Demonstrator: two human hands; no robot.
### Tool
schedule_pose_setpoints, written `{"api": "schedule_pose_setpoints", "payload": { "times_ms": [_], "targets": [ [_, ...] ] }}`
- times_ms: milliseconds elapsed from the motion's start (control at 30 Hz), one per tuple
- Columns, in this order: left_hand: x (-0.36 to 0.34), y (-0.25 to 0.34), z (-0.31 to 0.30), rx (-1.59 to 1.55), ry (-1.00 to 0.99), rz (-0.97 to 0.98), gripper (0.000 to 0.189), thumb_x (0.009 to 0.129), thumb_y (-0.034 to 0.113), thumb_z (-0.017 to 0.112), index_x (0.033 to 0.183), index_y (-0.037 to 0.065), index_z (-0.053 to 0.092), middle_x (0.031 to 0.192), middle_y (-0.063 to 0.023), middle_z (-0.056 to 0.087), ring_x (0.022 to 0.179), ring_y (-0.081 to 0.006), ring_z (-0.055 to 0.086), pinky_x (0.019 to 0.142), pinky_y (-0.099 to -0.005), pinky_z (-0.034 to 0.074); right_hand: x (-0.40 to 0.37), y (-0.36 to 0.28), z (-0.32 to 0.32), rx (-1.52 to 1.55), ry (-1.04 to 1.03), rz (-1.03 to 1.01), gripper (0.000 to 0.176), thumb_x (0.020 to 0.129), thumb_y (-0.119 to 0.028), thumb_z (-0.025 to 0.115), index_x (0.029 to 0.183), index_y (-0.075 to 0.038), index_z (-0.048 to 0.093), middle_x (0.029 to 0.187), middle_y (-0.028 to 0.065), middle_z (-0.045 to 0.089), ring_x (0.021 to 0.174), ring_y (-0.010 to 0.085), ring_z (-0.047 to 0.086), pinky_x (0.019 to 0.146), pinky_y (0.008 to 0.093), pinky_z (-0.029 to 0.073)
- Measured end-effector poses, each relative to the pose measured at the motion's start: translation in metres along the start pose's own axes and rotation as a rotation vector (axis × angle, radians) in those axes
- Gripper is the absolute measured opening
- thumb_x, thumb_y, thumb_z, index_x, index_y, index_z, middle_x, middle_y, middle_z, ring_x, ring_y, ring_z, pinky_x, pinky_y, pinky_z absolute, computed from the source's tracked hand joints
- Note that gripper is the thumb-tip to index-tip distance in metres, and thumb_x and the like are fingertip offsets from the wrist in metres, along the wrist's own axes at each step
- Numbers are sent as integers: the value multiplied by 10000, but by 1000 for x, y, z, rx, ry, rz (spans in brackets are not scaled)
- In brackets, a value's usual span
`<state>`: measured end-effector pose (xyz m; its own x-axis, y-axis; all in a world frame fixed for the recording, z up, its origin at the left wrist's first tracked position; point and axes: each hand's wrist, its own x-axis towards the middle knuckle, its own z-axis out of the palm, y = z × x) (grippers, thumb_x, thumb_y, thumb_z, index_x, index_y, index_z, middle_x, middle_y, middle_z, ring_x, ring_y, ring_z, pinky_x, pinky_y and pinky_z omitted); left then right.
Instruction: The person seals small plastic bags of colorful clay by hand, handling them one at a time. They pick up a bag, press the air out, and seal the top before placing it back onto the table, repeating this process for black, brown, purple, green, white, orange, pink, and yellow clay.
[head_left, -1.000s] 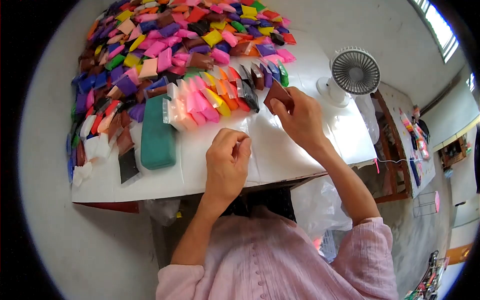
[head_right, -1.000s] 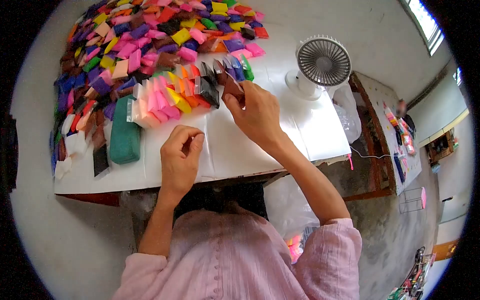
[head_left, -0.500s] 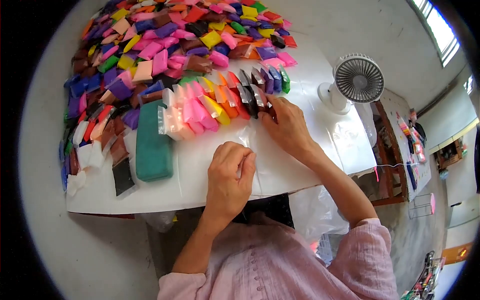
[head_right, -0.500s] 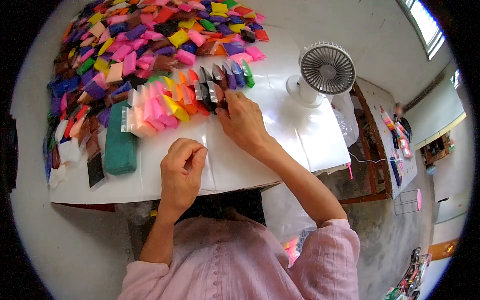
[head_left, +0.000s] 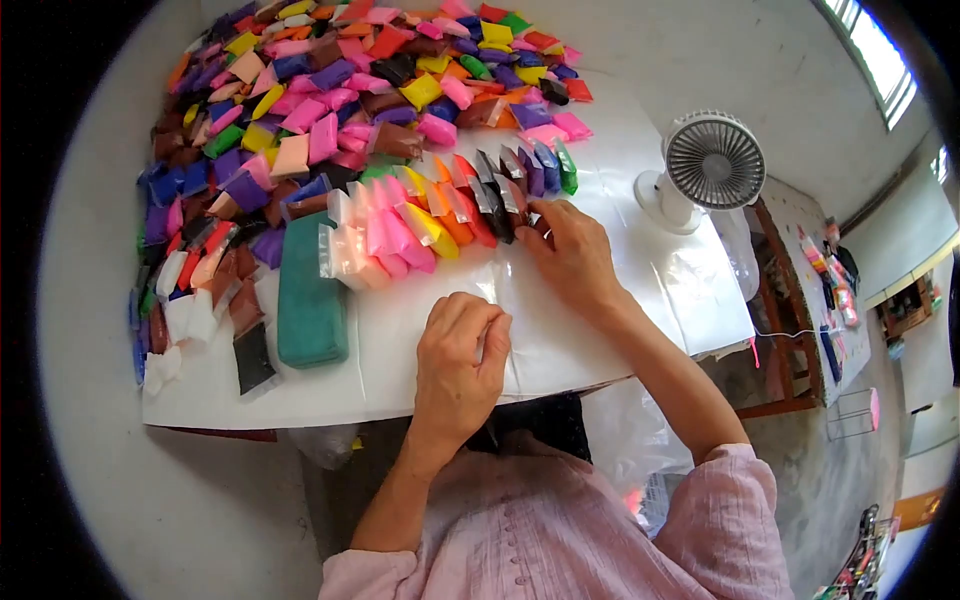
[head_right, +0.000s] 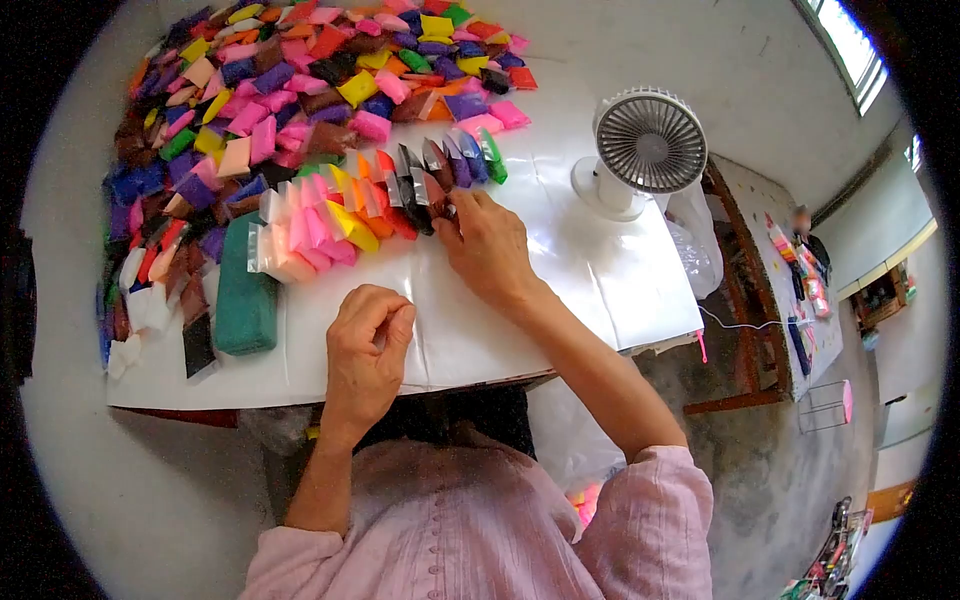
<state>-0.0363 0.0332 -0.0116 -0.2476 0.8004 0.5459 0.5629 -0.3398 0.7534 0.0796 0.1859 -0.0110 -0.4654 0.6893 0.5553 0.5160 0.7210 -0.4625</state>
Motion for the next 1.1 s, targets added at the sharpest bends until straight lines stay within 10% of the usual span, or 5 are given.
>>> {"api": "schedule_pose_setpoints", "payload": {
  "times_ms": [367,600,800,967,1100],
  "targets": [
    [-1,-4,0,47,25,57,53,840,10,610,857,-36,590,790,-104,558,690,-216,522,615,-306,432,-11,-22,-35,-133,-133,86,289,818,-209,659,1020,-14,590,920,164,623,802,351,615,690,435,483],
    [-3,4,-18,-186,9,-24,87,885,57,594,942,-6,612,790,-95,569,648,-194,542,575,-292,441,-47,-55,-44,105,-151,32,187,809,-161,683,740,3,624,700,154,616,605,323,591,568,401,455],
    [15,3,-92,8,117,-88,121,920,93,582,985,6,634,863,-23,635,806,-79,568,732,-222,455,-69,-53,-32,95,-167,-17,138,817,-135,668,790,-17,603,774,127,626,637,301,609,577,384,471],
    [63,-50,-165,56,262,-165,138,919,100,558,1005,32,643,816,2,626,635,-16,452,566,-180,384,-73,-51,-29,16,-143,-75,117,812,-120,673,808,-37,591,769,94,598,658,272,610,575,375,469],
    [110,-108,-219,573,337,-63,304,862,67,560,1157,-6,583,1036,-130,638,950,-240,586,846,-340,463,-73,-52,-28,-9,-117,-99,122,808,-114,674,798,-44,575,749,87,578,645,267,603,568,371,468]
  ]
}}
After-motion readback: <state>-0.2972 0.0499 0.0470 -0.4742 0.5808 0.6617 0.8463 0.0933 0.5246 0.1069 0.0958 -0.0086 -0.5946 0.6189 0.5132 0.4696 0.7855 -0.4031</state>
